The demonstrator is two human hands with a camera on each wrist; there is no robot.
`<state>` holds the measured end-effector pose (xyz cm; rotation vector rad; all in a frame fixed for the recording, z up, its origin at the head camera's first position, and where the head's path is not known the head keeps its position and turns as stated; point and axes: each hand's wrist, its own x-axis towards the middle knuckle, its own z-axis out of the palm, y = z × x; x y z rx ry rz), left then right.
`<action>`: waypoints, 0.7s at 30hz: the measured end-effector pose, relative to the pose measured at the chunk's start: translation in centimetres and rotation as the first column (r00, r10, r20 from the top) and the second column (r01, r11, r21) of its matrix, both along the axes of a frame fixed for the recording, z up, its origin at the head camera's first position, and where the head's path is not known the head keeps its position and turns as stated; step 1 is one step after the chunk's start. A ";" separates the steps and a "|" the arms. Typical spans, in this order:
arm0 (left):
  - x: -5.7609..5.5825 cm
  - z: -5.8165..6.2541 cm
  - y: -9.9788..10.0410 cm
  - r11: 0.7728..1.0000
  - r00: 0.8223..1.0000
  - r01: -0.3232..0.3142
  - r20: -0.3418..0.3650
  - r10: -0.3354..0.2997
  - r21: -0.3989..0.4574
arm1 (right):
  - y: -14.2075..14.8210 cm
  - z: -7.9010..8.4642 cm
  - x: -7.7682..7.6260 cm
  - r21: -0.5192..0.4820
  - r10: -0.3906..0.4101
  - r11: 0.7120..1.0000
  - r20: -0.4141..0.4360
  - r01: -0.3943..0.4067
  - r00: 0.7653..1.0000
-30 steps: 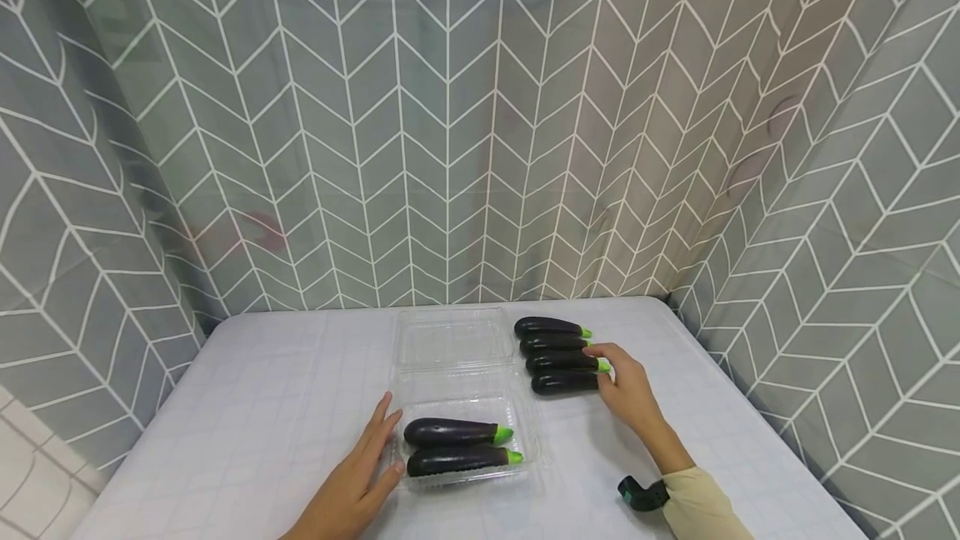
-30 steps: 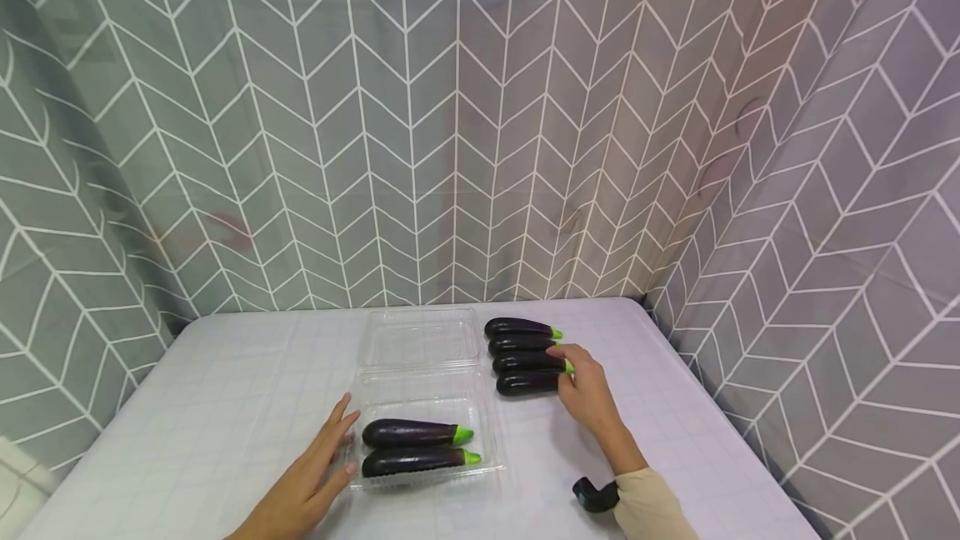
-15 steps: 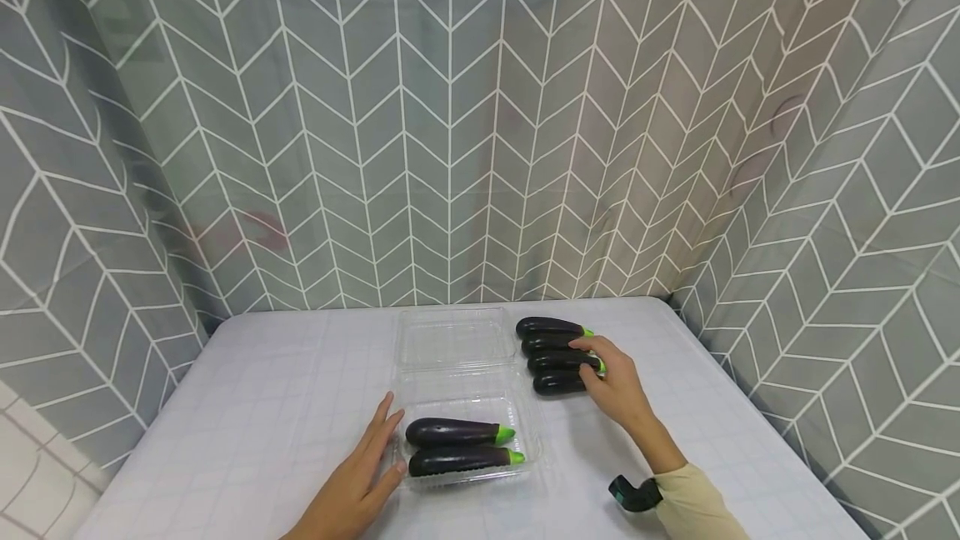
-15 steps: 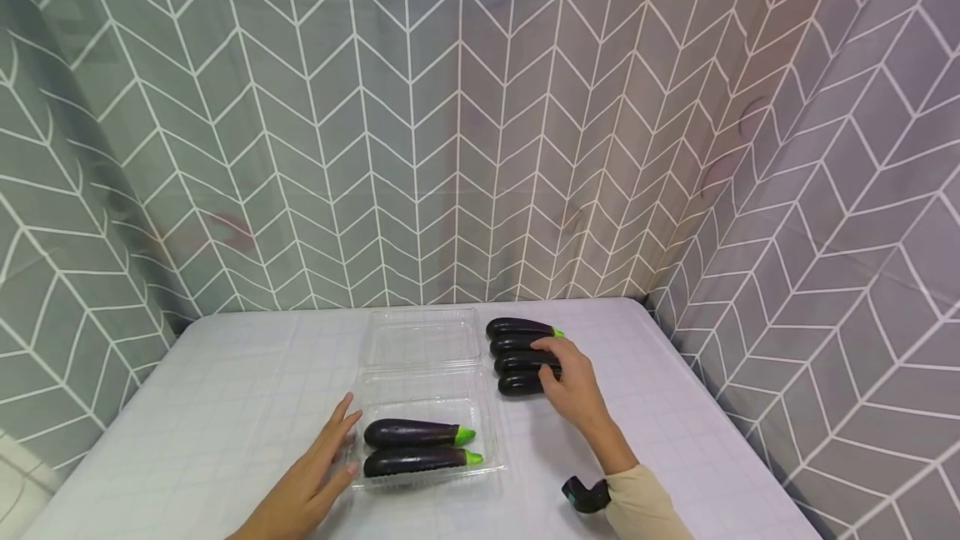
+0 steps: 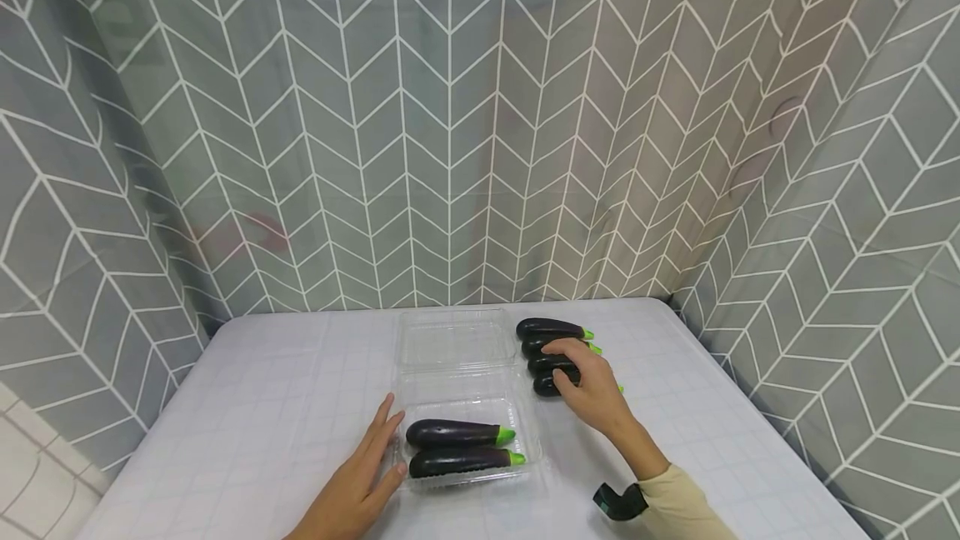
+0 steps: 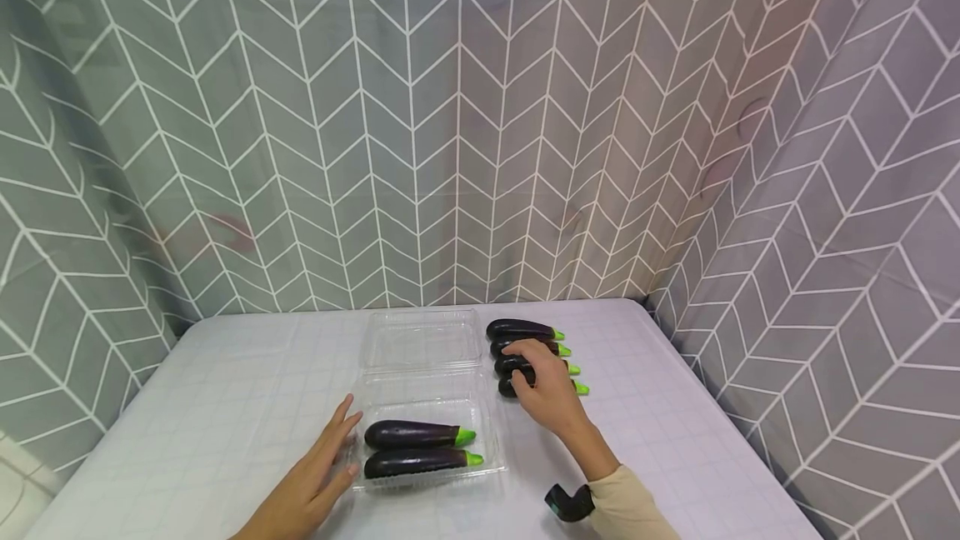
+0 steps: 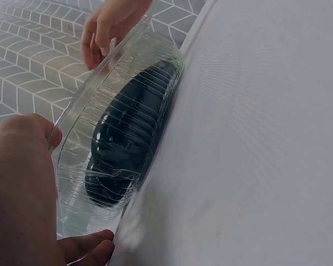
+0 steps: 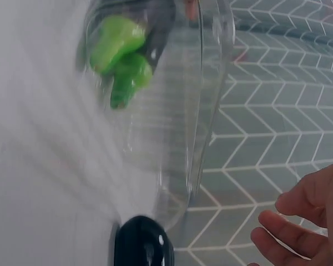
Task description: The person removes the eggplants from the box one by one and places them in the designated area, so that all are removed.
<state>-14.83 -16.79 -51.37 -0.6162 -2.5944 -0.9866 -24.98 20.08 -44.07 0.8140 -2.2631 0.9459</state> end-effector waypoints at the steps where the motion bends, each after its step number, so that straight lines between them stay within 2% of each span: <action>1: 0.0 0.0 0.0 1.000 1.000 0.001 0.005 -0.001 0.001 | -0.2 0.0 0.1 0.006 0.010 1.000 0.000 -0.010 1.000; 8: 0.1 0.0 0.0 1.000 1.000 -0.005 0.021 0.005 0.001 | -1.6 0.1 0.6 0.062 0.028 0.998 0.050 -0.032 0.998; 13: 0.1 0.0 0.0 1.000 0.999 -0.005 0.036 0.005 0.000 | -2.6 -0.1 0.9 0.077 0.070 0.994 0.061 -0.075 0.996; 21: 0.1 0.0 0.0 1.000 1.000 -0.009 0.001 0.009 -0.007 | -4.1 -0.3 1.3 0.085 0.148 0.984 0.095 -0.156 0.984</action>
